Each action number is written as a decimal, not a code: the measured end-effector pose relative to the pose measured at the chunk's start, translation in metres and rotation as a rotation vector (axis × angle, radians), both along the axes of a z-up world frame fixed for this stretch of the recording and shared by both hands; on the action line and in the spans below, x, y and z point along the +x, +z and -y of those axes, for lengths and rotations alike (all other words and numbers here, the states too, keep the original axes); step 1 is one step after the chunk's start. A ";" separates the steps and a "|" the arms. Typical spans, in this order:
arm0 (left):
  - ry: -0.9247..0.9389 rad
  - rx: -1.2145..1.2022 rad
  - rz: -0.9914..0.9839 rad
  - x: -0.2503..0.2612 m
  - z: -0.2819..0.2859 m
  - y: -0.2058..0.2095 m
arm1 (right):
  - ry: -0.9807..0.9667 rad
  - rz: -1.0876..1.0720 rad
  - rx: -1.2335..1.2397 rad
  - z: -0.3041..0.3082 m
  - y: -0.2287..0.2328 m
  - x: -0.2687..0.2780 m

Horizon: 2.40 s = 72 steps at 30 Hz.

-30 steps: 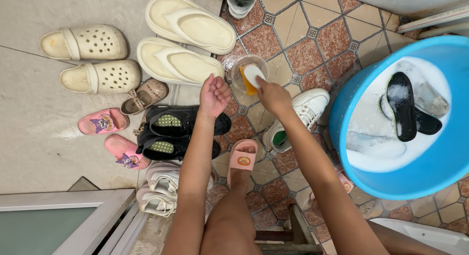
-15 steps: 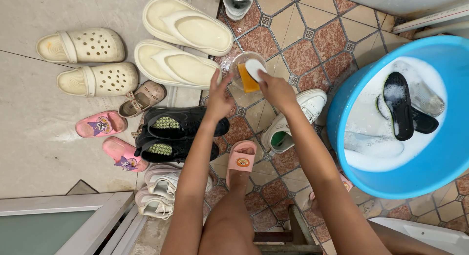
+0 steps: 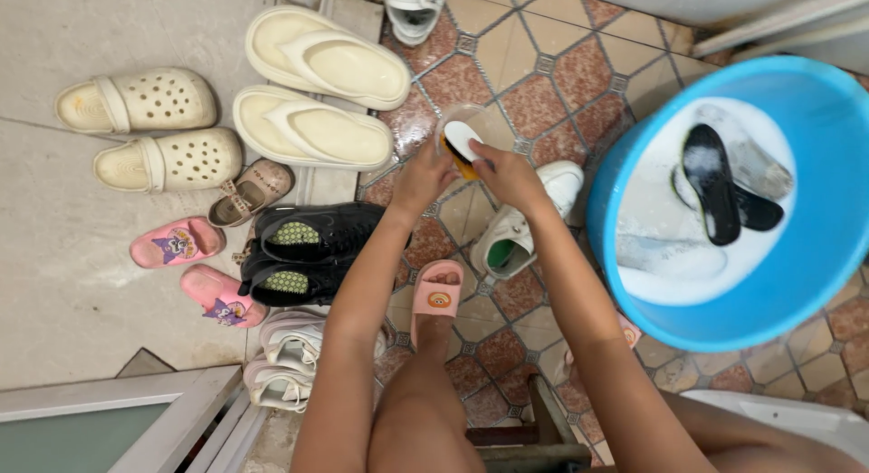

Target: The person cleans a white shoe by scrubbing it with a brush, dipping the brush into a cup of cleaning solution, and rinsing parts of the shoe in a blue basin of soapy water.

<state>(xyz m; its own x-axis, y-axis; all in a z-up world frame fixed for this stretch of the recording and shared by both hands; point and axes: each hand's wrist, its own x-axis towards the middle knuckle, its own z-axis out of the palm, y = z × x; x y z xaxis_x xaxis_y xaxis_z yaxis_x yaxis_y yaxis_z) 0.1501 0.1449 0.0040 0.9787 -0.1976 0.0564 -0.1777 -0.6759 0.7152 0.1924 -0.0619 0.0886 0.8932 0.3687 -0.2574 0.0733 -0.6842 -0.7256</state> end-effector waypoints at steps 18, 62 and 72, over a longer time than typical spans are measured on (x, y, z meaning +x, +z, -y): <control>-0.364 0.054 0.386 -0.041 0.060 0.317 | 0.015 0.231 -0.087 0.119 0.285 -0.115; 0.404 0.126 -0.136 0.031 0.009 -0.043 | -0.692 -0.860 1.260 0.089 -0.006 -0.140; -0.123 0.297 -1.012 -0.010 0.041 0.066 | -0.772 -0.768 0.931 0.187 0.139 -0.111</control>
